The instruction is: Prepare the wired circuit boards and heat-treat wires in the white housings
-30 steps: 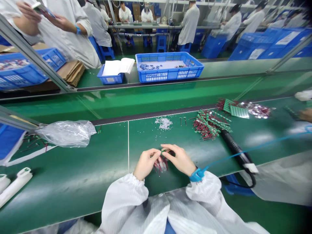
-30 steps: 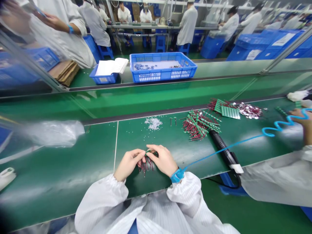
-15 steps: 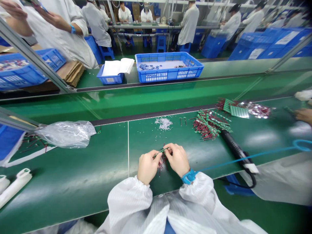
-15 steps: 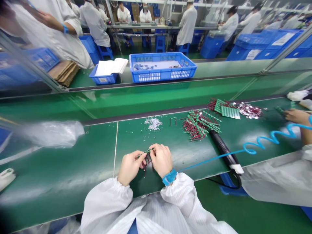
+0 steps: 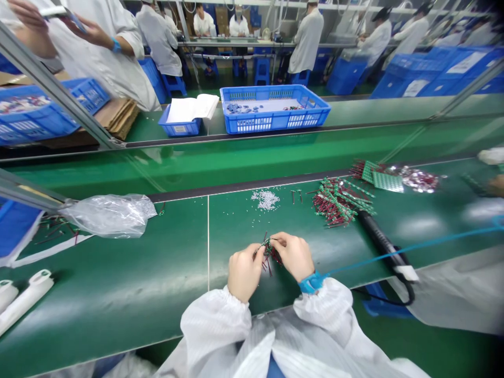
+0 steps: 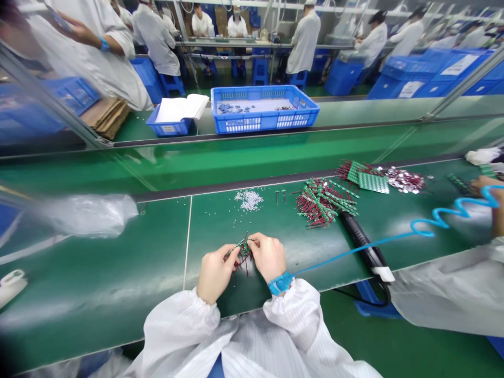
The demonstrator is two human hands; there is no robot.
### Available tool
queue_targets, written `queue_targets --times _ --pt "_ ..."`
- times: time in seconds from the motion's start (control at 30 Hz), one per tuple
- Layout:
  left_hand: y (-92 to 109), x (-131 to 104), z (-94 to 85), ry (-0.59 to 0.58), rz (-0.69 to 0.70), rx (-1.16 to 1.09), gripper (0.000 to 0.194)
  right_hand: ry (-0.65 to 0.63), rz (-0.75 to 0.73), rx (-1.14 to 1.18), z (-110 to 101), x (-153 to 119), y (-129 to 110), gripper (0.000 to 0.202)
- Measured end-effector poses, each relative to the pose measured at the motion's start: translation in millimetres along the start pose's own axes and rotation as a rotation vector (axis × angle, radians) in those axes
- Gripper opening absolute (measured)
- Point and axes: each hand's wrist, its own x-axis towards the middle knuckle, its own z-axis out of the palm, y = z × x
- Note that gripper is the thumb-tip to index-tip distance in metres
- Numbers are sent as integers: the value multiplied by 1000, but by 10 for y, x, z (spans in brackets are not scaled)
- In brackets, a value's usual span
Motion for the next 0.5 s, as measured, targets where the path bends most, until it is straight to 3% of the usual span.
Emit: queue_targets --times 0.17,0.33,0.5 --pt "-127 126 -93 -177 -159 -566 29 2 -233 17 -115 -9 80 25" --pt "-102 135 -167 -247 -172 -660 32 -152 -252 407 -95 -9 3 26" --pt "-46 115 -202 -219 -117 -665 31 -136 -194 554 6 5 -41 14"
